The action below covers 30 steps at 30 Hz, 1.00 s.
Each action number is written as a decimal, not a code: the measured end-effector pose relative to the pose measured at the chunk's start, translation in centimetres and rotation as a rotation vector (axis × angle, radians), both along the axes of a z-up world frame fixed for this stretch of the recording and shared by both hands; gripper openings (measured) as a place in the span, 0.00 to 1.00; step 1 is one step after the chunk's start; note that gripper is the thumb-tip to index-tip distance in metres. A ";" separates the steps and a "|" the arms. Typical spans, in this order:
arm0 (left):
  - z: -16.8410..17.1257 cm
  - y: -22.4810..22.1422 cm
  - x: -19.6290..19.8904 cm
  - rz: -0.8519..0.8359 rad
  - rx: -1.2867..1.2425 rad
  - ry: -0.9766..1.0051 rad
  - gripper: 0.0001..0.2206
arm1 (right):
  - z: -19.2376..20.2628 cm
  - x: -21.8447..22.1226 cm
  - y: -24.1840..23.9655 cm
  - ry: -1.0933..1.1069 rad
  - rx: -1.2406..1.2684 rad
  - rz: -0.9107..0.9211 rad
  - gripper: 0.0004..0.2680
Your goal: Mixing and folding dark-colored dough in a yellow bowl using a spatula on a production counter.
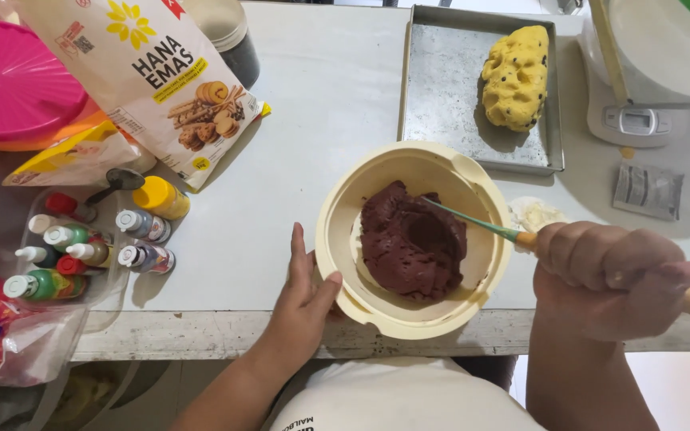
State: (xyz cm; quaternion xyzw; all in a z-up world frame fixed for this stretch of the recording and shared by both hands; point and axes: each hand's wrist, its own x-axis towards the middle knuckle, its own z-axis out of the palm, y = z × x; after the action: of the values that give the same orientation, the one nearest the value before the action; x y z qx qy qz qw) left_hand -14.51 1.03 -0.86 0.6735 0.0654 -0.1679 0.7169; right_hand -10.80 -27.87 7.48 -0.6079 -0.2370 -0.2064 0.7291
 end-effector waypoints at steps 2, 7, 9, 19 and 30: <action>1.1 0.6 1.2 0.014 0.160 -0.004 0.37 | 0.7 -0.4 0.3 0.001 -0.048 -0.113 0.25; 1.8 0.0 5.3 0.073 0.325 -0.240 0.32 | -1.0 -0.7 -1.0 -0.026 -0.071 -0.336 0.15; 3.5 -1.0 7.1 -0.020 0.346 -0.216 0.33 | -1.7 -0.8 -1.6 -0.034 -0.079 -0.370 0.16; 1.3 -2.7 13.0 -0.244 0.455 -0.134 0.24 | -4.3 4.1 -0.1 -0.014 0.253 -0.480 0.17; 0.6 -2.7 12.9 -0.139 0.257 -0.236 0.19 | -3.6 13.4 5.4 0.281 0.297 0.347 0.19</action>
State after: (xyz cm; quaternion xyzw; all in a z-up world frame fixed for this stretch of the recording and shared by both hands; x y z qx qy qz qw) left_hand -1.60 -1.64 -0.29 0.7774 -0.0451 -0.1272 0.6143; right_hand 2.62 -22.52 3.89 -0.4672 -0.2012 -0.0243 0.8606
